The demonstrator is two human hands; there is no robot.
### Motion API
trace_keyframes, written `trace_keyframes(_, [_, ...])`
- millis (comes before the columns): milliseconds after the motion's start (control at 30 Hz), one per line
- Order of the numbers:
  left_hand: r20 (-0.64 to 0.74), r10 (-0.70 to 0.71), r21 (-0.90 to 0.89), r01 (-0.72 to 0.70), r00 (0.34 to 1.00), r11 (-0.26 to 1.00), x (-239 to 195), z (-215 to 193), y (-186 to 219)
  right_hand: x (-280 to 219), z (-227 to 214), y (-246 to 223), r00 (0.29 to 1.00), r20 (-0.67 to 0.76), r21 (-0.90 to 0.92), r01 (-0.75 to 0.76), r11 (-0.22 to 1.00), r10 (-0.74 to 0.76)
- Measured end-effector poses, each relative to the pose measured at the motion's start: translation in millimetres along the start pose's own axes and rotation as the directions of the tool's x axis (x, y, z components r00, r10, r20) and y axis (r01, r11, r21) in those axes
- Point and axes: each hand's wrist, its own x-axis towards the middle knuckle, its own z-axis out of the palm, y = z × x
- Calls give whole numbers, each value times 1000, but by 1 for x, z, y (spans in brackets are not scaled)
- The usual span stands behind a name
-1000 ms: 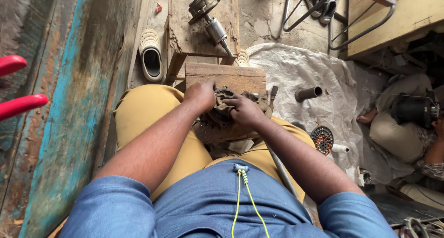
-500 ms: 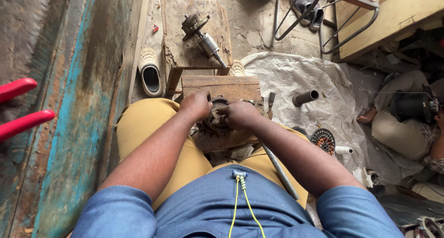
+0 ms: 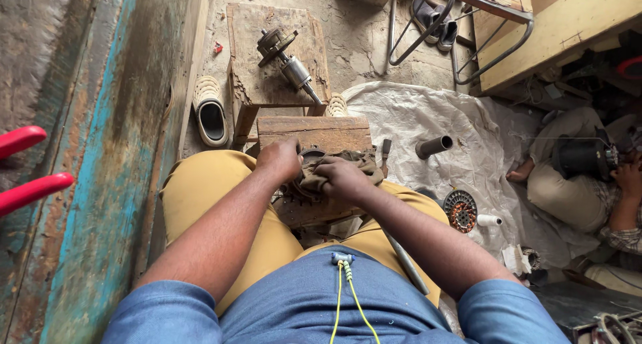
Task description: The person sits on the floor and works on a mechanical part placed on a wooden block. They wipe the part with a cloth, then use a hammer and a metal file to strike and file the inner surface of the part repeatedly.
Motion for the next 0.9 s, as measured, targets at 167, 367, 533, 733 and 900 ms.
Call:
trace_keyframes(167, [-68,61,-5,-61,996,998,9,9,-5,-7,-3,3,990,-76,-33,115,993,-117])
trace_keyframes(367, [-20,23,-17,-23,1000,1000,7,6,-3,-13,-8,-4,952,-41,-538,235,810,-303])
trace_keyframes(533, [-14,31,23,-30,999,999,-6,-7,1,-5,-7,-15,963,-2,-691,194,696,-271])
trace_keyframes(733, [11,-7,10,6,1000,1000,-10,-10,4,6,0,-18,998,21,-539,58,840,-56])
trace_keyframes(900, [7,7,26,-7,1000,1000,-8,-8,4,15,5,-1,994,97,-317,-23,948,57])
